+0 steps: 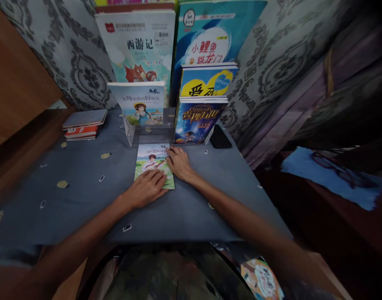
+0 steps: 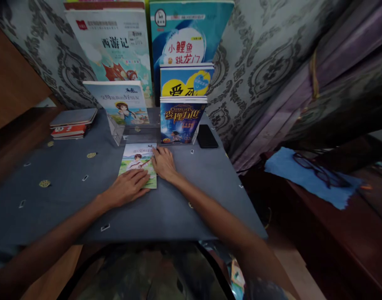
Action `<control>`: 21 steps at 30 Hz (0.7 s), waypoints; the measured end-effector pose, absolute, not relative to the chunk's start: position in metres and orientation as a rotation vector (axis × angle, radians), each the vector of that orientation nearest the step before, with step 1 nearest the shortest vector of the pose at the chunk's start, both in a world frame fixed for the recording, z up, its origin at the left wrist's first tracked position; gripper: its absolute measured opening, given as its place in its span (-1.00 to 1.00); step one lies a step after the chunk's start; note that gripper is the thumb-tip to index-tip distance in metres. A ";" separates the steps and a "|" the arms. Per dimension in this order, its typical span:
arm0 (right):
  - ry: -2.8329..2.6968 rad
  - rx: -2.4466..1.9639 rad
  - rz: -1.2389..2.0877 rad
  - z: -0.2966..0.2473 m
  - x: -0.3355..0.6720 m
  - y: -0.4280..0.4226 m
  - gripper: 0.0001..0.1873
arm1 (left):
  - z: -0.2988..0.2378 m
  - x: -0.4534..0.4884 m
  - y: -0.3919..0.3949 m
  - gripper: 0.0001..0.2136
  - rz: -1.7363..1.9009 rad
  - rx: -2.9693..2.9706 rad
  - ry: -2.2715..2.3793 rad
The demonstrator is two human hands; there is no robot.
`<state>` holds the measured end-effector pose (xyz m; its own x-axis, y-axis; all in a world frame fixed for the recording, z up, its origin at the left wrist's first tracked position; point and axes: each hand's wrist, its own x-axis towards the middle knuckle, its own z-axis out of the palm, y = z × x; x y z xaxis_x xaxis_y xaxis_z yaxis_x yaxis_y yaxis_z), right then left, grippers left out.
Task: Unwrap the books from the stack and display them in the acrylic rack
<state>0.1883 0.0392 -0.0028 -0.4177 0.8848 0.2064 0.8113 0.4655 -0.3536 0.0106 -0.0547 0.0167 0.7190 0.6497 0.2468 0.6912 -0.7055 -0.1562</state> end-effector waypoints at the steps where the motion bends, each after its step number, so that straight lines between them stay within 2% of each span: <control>1: -2.358 -1.393 0.309 -0.005 0.192 0.037 -0.52 | 0.016 0.011 -0.055 -0.65 -0.275 -2.677 -1.056; 6: -2.322 -1.186 0.475 -0.013 0.213 0.024 -0.53 | 0.014 0.011 -0.056 -0.67 -0.357 -2.688 -1.090; 13: -2.117 -0.929 0.790 -0.009 0.233 0.005 -0.65 | 0.019 0.011 -0.055 -0.67 -0.361 -2.740 -1.105; 21: -1.974 -0.847 0.959 -0.003 0.240 -0.008 -0.70 | 0.019 0.011 -0.055 -0.66 -0.379 -2.751 -1.109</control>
